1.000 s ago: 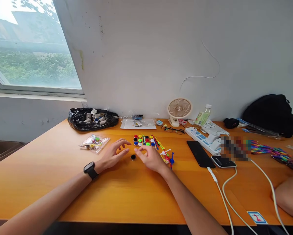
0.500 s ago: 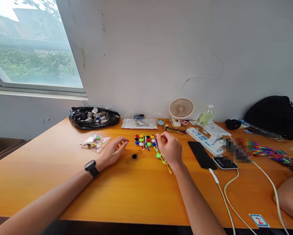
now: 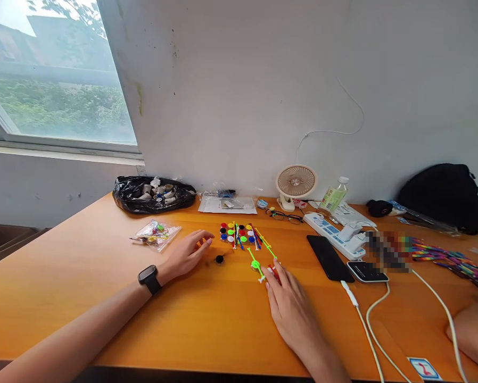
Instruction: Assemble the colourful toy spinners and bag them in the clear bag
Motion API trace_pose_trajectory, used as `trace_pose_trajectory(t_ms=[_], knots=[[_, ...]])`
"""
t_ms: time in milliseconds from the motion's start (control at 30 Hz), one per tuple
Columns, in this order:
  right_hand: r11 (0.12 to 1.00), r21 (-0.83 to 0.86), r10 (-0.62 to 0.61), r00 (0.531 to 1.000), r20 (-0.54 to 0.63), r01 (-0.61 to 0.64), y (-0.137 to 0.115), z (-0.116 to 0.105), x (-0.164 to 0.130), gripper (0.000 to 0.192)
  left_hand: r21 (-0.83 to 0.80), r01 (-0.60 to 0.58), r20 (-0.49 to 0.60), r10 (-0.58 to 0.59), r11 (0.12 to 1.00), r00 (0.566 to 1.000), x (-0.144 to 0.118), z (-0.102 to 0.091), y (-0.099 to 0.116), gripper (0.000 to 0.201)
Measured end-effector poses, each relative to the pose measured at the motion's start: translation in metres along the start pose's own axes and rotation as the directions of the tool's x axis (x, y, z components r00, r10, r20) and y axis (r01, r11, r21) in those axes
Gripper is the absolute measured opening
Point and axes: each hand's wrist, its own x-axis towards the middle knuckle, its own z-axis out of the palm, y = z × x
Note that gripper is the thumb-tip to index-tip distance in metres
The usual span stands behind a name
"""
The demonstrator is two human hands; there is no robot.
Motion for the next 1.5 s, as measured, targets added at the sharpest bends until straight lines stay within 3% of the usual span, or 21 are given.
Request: trace_pose_trajectory(t_ms=[133,267,400,533,800,1033,1133,1300,1500], knots=[[0.997,0.043,-0.064,0.998,0.017,0.063,-0.007,-0.008,-0.025,0.046,-0.021,-0.046,0.04,0.047,0.999,0.998,-0.001,0.003,-0.002,0.032],[0.994,0.084,-0.079,0.995,0.062,0.073,-0.015,-0.017,-0.031,0.055,-0.024,-0.087,0.062,0.089,0.996,0.994,-0.002,0.003,-0.001,0.033],[0.992,0.116,-0.066,0.996,0.066,0.058,-0.014,-0.021,-0.018,0.067,-0.017,-0.11,0.067,0.111,0.994,0.991,-0.002,0.003,0.001,0.033],[0.983,0.111,-0.156,0.98,0.121,0.143,-0.007,-0.02,0.004,0.068,-0.019,-0.113,0.054,0.114,0.993,0.992,-0.002,0.003,0.0,0.034],[0.968,0.156,-0.222,0.961,0.166,0.197,-0.006,-0.018,0.022,0.051,-0.027,-0.132,0.024,0.133,0.991,0.991,-0.002,0.004,0.001,0.032],[0.952,0.204,-0.258,0.955,0.144,0.226,-0.039,-0.021,0.004,0.048,-0.026,-0.13,0.049,0.131,0.991,0.99,-0.002,0.005,0.0,0.032],[0.938,0.207,-0.308,0.943,0.127,0.279,-0.059,-0.02,0.006,0.055,-0.023,-0.124,0.042,0.124,0.992,0.991,-0.002,0.006,0.0,0.032],[0.945,0.185,-0.293,0.95,0.107,0.27,-0.085,-0.018,0.013,0.058,-0.017,-0.131,0.051,0.132,0.991,0.99,-0.002,0.006,0.0,0.031],[0.91,0.193,-0.388,0.918,0.08,0.368,-0.092,-0.017,0.016,0.082,-0.008,-0.118,0.087,0.118,0.993,0.989,-0.002,0.006,0.003,0.033]])
